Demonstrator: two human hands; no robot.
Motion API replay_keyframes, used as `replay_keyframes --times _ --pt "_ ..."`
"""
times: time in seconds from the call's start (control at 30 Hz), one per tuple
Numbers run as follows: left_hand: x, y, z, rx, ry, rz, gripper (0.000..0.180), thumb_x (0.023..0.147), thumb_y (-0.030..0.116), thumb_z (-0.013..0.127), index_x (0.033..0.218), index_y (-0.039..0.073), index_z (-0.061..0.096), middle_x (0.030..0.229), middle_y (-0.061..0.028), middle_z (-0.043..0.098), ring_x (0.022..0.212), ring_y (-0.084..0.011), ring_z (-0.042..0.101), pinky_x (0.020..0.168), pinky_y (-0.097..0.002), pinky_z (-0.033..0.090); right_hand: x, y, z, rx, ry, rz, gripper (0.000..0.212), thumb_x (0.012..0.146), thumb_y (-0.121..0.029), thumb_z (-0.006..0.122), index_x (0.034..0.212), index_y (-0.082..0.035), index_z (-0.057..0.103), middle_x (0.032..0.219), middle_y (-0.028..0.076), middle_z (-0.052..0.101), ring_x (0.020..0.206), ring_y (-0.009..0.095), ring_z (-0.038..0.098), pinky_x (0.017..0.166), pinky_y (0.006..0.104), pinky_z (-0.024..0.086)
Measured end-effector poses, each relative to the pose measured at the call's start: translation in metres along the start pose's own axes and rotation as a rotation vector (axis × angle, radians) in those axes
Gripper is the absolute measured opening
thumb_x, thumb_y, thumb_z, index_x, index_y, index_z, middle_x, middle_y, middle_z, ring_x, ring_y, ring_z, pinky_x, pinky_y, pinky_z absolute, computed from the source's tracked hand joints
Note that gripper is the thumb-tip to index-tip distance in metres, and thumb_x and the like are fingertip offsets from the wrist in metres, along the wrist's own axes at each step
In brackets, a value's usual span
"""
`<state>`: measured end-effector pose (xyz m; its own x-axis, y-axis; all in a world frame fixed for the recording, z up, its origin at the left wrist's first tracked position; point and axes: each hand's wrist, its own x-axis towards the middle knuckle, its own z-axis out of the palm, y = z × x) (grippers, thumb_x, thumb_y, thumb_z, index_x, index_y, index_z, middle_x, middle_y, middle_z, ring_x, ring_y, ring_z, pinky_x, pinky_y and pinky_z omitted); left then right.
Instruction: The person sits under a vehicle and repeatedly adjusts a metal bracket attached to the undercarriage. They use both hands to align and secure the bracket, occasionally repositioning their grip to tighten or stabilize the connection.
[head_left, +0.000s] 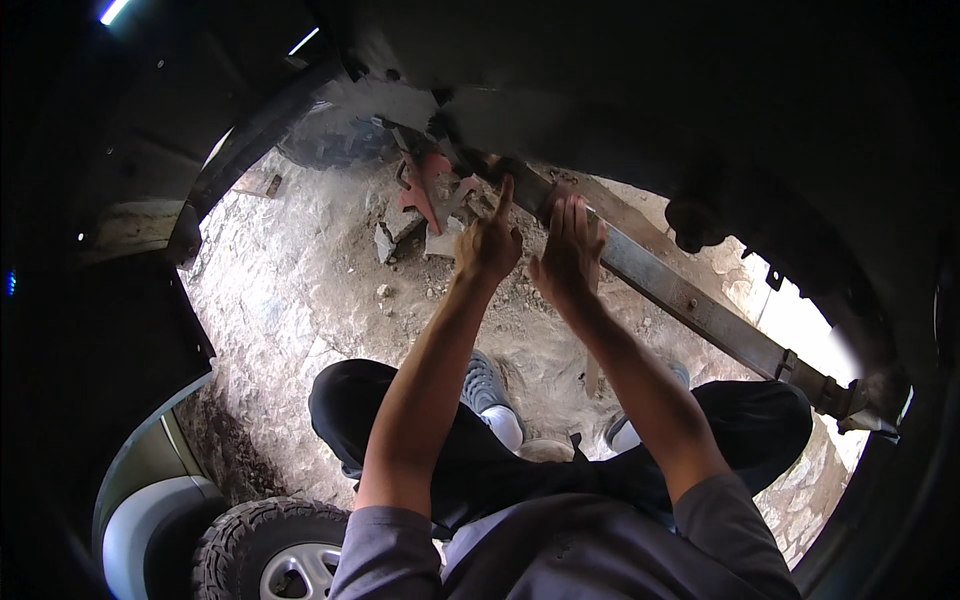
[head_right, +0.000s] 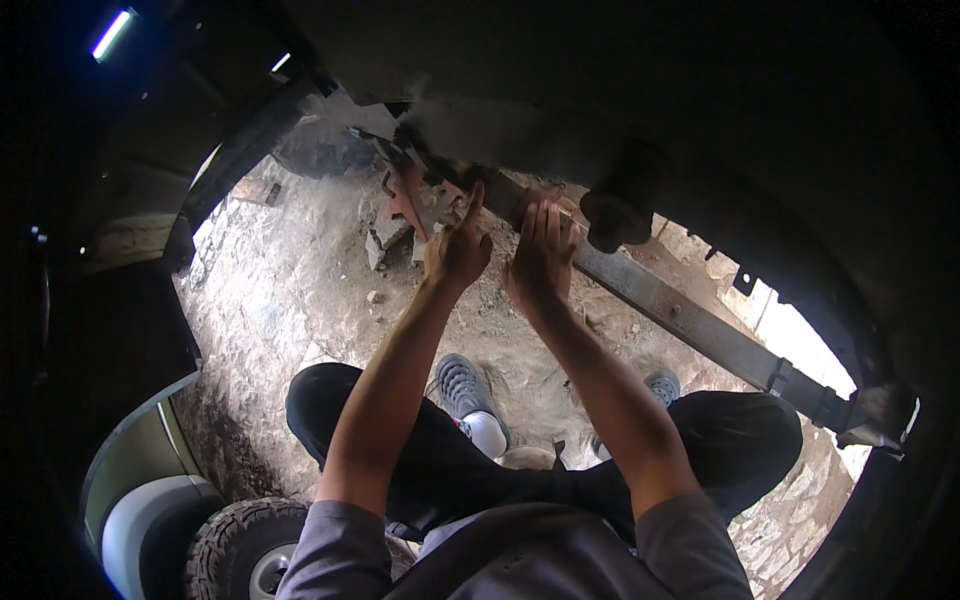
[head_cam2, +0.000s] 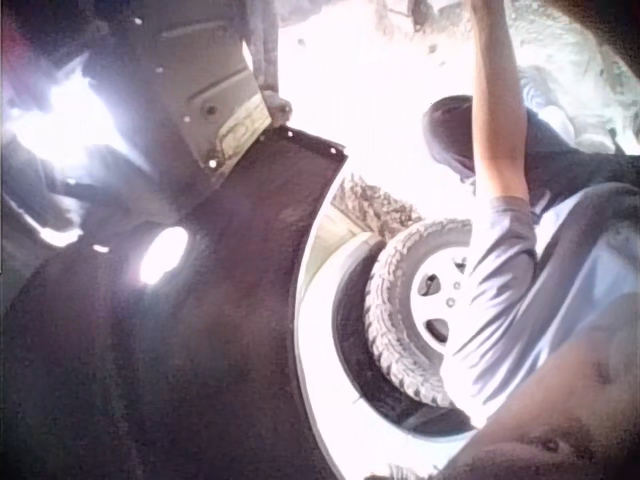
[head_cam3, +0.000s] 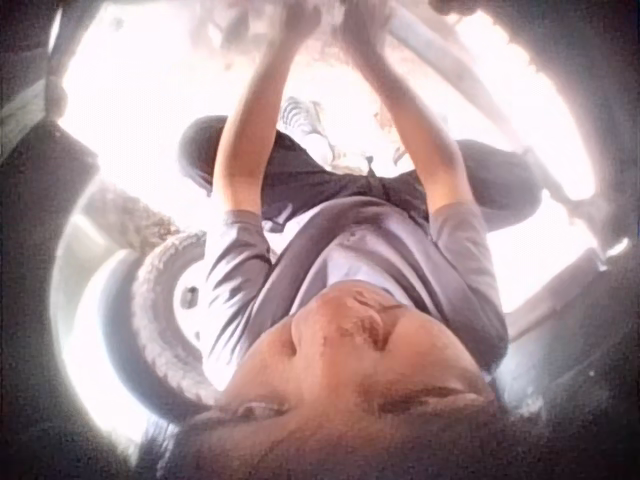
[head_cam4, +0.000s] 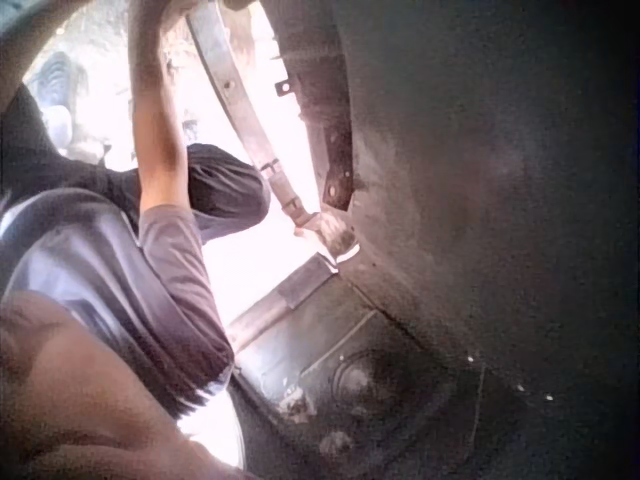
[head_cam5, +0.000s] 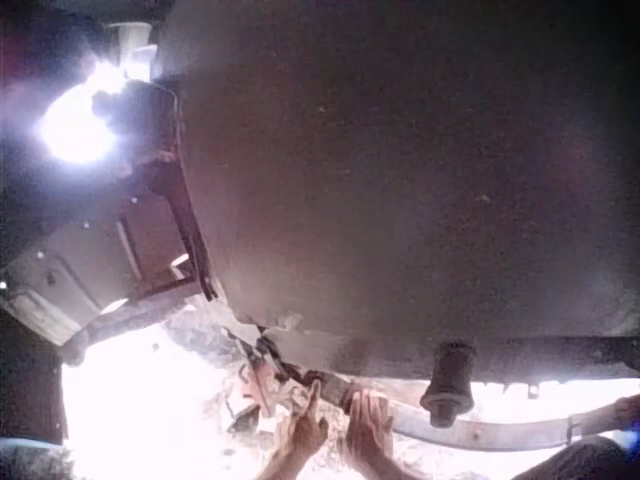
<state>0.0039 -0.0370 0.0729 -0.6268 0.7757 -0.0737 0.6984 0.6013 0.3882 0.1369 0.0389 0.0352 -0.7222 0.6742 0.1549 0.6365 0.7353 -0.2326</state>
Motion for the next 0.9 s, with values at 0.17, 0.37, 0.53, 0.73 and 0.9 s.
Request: replay_keyframes --times 0.17,0.37,0.53,0.73,0.9 --pt "0.001 0.003 0.008 -0.039 0.01 -0.017 0.101 0.092 0.023 0.07 0.174 0.028 0.012 0.107 -0.028 0.077 0.093 -0.0479 0.075 0.082 -0.0579 0.06 -0.006 0.012 0.007 -0.053 0.024 -0.089 0.108 0.083 -0.034 0.083 0.166 0.005 0.025 0.172 0.025 0.029 0.164 0.034 0.021 0.129 0.0631 0.012" --pt "0.002 -0.005 0.017 -0.028 0.048 0.022 0.104 0.092 0.021 0.069 0.175 0.028 0.007 0.094 -0.0276 0.076 0.083 -0.0457 0.076 0.076 -0.0581 0.059 0.008 0.008 0.007 -0.028 0.011 -0.002 0.106 0.083 -0.033 0.079 0.166 0.005 0.026 0.173 0.025 0.028 0.164 0.035 0.019 0.129 0.062 0.011" --pt "0.001 0.0 0.022 -0.048 0.052 -0.006 0.105 0.091 0.021 0.069 0.175 0.026 0.005 0.085 -0.0264 0.075 0.077 -0.0448 0.075 0.072 -0.0567 0.06 -0.006 0.014 0.012 -0.048 0.032 -0.1 0.106 0.082 -0.032 0.078 0.166 0.005 0.026 0.175 0.024 0.025 0.165 0.033 0.018 0.129 0.0625 0.01" --pt "-0.004 -0.001 0.026 -0.045 0.098 0.028 0.106 0.09 0.019 0.069 0.175 0.023 0.005 0.077 -0.025 0.074 0.071 -0.0449 0.074 0.07 -0.0568 0.06 0.002 0.01 0.011 0.02 0.035 -0.019 0.102 0.085 -0.028 0.08 0.166 0.003 0.026 0.174 0.023 0.027 0.164 0.034 0.021 0.129 0.0625 0.014" --pt "-0.005 0.003 0.026 -0.061 0.053 -0.002 0.106 0.091 0.02 0.069 0.175 0.023 0.003 0.086 -0.028 0.076 0.075 -0.0461 0.075 0.072 -0.0575 0.06 -0.006 0.008 0.005 -0.026 0.014 -0.063 0.1 0.086 -0.027 0.078 0.166 0.003 0.026 0.174 0.023 0.028 0.164 0.034 0.022 0.129 0.0618 0.014"
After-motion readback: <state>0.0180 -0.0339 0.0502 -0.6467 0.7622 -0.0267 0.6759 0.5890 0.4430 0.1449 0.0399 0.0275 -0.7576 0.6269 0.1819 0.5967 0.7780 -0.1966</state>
